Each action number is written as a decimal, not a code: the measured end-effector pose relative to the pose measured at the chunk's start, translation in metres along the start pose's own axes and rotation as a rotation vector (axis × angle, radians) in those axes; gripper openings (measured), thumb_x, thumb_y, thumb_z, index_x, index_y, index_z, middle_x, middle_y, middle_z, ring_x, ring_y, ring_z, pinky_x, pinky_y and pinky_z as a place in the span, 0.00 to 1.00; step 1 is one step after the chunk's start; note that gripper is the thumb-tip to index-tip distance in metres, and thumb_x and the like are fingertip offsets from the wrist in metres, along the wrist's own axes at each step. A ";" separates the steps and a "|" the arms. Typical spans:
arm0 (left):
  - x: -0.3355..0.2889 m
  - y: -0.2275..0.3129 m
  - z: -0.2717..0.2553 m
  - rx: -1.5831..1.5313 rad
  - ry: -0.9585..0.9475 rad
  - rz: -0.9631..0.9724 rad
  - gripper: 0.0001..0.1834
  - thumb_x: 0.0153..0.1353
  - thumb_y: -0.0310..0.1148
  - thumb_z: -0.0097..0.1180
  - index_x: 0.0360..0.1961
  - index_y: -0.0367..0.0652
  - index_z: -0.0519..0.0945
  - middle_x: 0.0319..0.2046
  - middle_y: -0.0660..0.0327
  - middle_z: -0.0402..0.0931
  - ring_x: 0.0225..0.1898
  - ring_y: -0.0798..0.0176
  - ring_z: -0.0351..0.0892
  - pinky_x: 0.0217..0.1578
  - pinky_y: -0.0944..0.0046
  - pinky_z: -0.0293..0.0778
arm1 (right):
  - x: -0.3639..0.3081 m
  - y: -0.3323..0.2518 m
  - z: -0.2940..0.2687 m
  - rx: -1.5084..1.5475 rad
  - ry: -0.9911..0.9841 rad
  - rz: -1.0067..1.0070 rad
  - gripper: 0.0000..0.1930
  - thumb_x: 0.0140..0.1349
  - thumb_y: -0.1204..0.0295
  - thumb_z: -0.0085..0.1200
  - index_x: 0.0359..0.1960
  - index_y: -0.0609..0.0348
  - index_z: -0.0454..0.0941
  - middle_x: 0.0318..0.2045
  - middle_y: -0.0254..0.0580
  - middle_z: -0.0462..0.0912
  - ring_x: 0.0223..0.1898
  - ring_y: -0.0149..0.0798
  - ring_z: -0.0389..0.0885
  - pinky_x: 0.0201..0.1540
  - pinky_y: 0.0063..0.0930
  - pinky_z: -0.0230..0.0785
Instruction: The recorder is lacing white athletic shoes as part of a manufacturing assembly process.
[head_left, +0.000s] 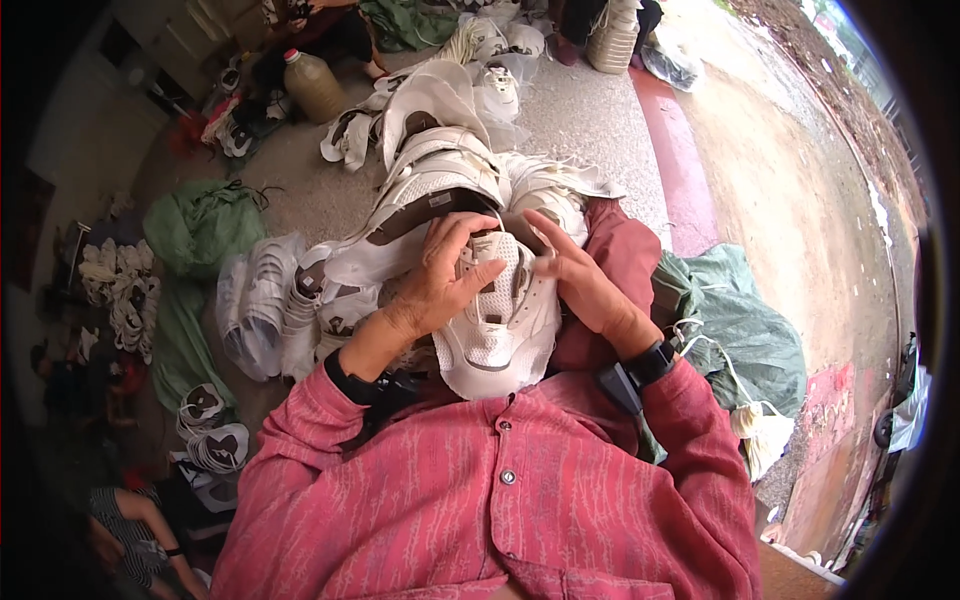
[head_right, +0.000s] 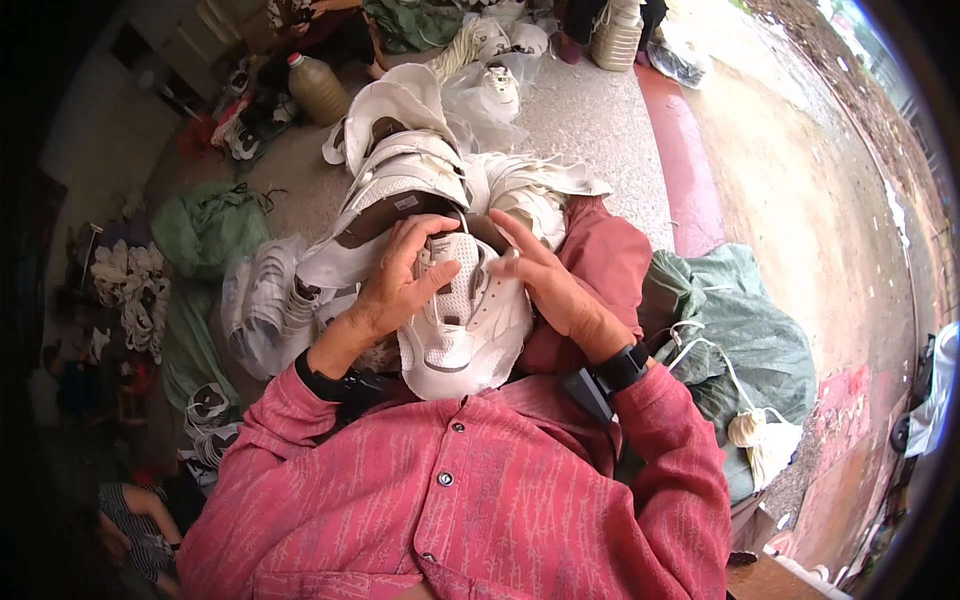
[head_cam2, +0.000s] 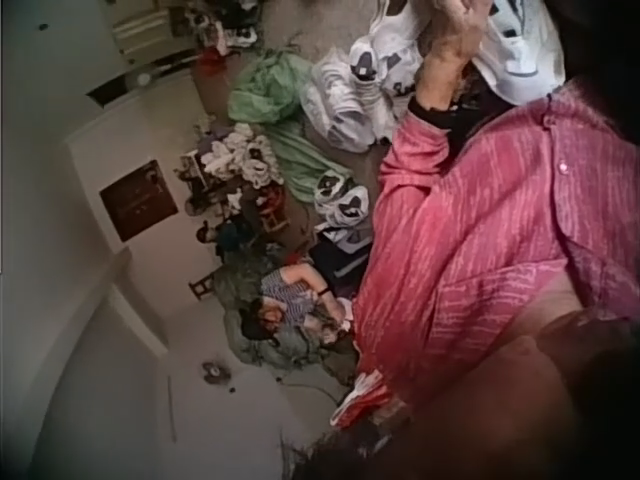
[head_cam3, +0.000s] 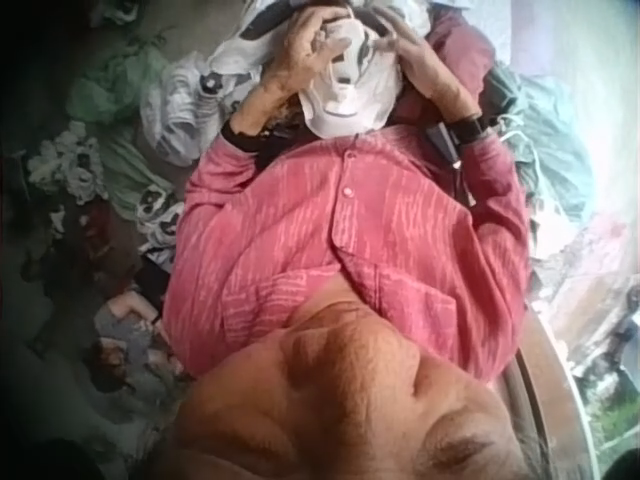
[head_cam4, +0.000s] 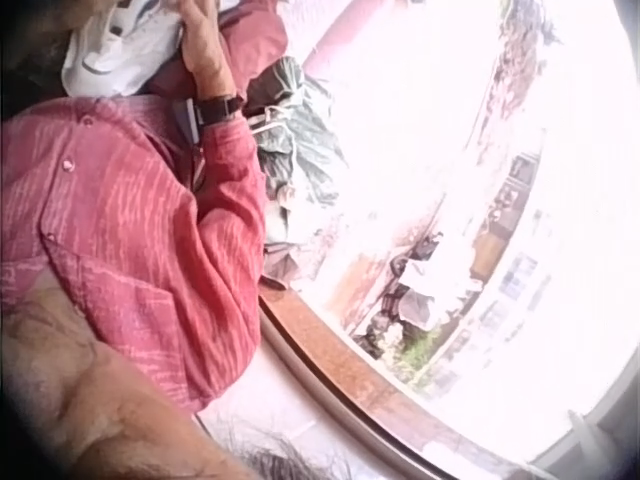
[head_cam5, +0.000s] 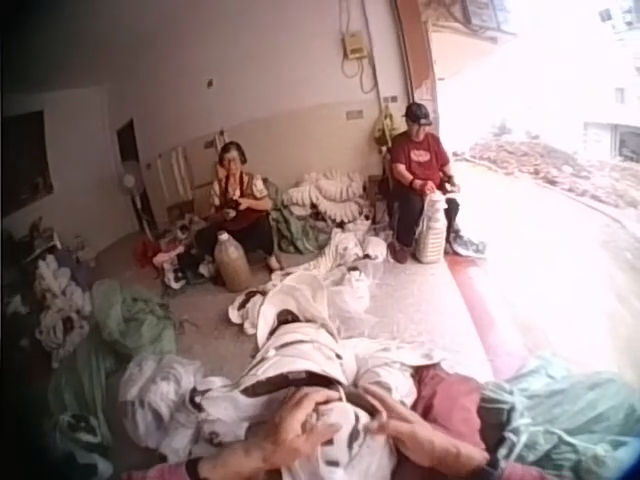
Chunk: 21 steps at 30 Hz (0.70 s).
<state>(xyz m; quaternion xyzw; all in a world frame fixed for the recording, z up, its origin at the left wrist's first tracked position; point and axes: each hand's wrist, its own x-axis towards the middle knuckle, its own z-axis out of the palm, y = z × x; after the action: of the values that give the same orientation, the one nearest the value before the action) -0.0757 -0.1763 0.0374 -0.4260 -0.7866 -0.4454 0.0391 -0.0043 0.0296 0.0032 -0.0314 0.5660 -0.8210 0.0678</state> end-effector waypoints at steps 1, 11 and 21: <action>0.000 -0.001 0.000 0.006 0.023 -0.017 0.19 0.59 0.38 0.61 0.48 0.40 0.76 0.44 0.55 0.74 0.50 0.52 0.70 0.54 0.56 0.64 | -0.002 0.002 -0.003 0.002 0.003 -0.008 0.37 0.59 0.66 0.52 0.71 0.59 0.56 0.64 0.44 0.66 0.65 0.36 0.61 0.65 0.26 0.51; 0.009 0.004 -0.014 -0.888 -0.209 -0.420 0.06 0.62 0.29 0.60 0.35 0.43 0.75 0.42 0.65 0.70 0.46 0.75 0.67 0.51 0.72 0.63 | -0.004 -0.008 0.008 -0.126 0.047 0.052 0.40 0.54 0.71 0.56 0.70 0.59 0.55 0.60 0.47 0.68 0.59 0.37 0.67 0.63 0.25 0.54; 0.024 -0.009 0.022 0.037 0.018 -0.147 0.12 0.52 0.36 0.66 0.30 0.40 0.78 0.33 0.56 0.75 0.41 0.50 0.71 0.44 0.54 0.67 | -0.006 0.006 0.002 -0.285 0.044 -0.062 0.39 0.56 0.67 0.47 0.71 0.63 0.52 0.62 0.49 0.68 0.60 0.38 0.67 0.63 0.25 0.56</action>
<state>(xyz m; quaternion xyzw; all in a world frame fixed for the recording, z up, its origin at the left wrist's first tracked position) -0.0903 -0.1471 0.0295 -0.3624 -0.8233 -0.4363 0.0213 0.0023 0.0269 -0.0012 -0.0402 0.6768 -0.7347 0.0248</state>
